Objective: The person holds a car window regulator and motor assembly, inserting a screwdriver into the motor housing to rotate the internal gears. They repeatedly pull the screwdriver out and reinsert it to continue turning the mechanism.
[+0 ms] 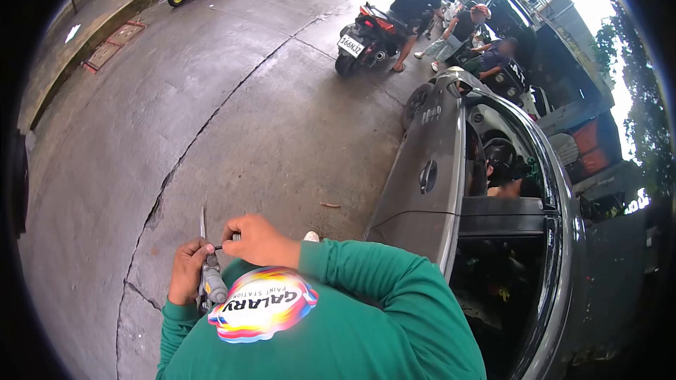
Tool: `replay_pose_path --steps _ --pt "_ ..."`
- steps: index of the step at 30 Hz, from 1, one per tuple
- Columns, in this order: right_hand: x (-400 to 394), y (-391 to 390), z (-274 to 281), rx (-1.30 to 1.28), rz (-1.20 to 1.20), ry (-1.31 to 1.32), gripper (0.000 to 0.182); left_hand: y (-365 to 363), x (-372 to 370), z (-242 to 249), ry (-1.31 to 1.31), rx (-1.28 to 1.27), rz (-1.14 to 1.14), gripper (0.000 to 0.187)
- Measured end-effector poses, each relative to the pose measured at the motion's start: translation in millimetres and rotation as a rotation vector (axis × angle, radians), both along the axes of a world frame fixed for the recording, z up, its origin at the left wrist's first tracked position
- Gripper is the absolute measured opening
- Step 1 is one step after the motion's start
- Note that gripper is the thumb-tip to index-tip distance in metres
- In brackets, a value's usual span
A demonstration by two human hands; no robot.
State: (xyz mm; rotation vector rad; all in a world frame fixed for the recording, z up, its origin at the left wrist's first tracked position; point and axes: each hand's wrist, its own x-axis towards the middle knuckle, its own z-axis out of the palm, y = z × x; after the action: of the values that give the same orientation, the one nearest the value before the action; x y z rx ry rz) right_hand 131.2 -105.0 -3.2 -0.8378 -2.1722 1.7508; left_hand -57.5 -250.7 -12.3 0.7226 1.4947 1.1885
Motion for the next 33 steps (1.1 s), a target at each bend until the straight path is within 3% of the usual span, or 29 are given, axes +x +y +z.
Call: replay_pose_path --steps 15,17,21,27,30,33 --pt "3 -3 2 -0.128 0.025 -0.043 0.021 -8 3 0 -0.026 0.016 -0.021 0.025" --pt "3 -3 2 -0.269 0.02 -0.077 0.02 -7 4 6 -0.033 0.009 -0.018 0.025" --pt "1 -2 4 -0.286 0.057 -0.087 0.021 -12 1 -3 -0.004 0.025 0.002 0.025" --pt "3 -2 11 -0.484 0.152 0.075 0.033 -20 -11 -9 -0.079 -0.021 0.096 0.028" --pt "-4 0 17 -0.824 0.023 0.055 0.035 -24 -18 -14 -0.121 -0.05 0.147 0.03" --pt "-1 5 25 -0.735 0.032 -0.006 0.037 -25 -21 -15 -0.099 -0.032 0.14 0.033"
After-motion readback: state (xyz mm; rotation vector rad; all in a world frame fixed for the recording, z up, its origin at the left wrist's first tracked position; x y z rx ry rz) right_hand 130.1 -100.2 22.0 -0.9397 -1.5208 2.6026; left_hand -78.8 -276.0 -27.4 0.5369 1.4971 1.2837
